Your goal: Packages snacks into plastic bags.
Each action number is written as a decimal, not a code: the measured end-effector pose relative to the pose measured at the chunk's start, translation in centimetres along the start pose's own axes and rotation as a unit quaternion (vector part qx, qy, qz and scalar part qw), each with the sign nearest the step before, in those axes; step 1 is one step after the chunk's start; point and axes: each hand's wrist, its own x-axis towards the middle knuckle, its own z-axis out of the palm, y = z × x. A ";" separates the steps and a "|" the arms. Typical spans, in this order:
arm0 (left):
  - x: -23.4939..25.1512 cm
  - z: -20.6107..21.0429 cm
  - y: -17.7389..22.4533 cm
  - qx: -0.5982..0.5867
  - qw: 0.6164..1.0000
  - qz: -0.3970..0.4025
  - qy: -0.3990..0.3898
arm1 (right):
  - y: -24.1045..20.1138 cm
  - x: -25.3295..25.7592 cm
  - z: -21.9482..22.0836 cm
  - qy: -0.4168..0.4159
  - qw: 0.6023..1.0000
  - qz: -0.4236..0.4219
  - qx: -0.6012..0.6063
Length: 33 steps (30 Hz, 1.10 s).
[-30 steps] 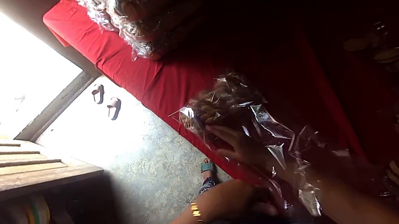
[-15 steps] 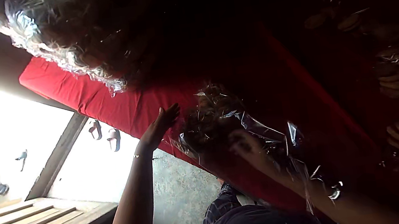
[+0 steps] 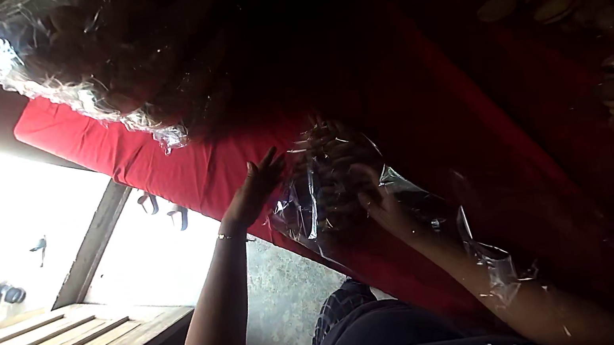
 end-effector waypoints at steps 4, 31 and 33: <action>-1.8 -2.2 -0.1 0.006 1.000 0.007 0.024 | 1.0 -1.8 -2.9 -0.085 0.995 -0.043 0.005; 3.9 13.5 -3.7 0.046 0.992 0.071 0.093 | 1.7 -8.4 -3.0 -0.156 0.874 -0.122 -0.444; 4.1 15.0 -1.5 -0.051 0.995 0.069 0.046 | 0.6 -7.8 -3.6 -0.166 0.894 -0.082 -0.408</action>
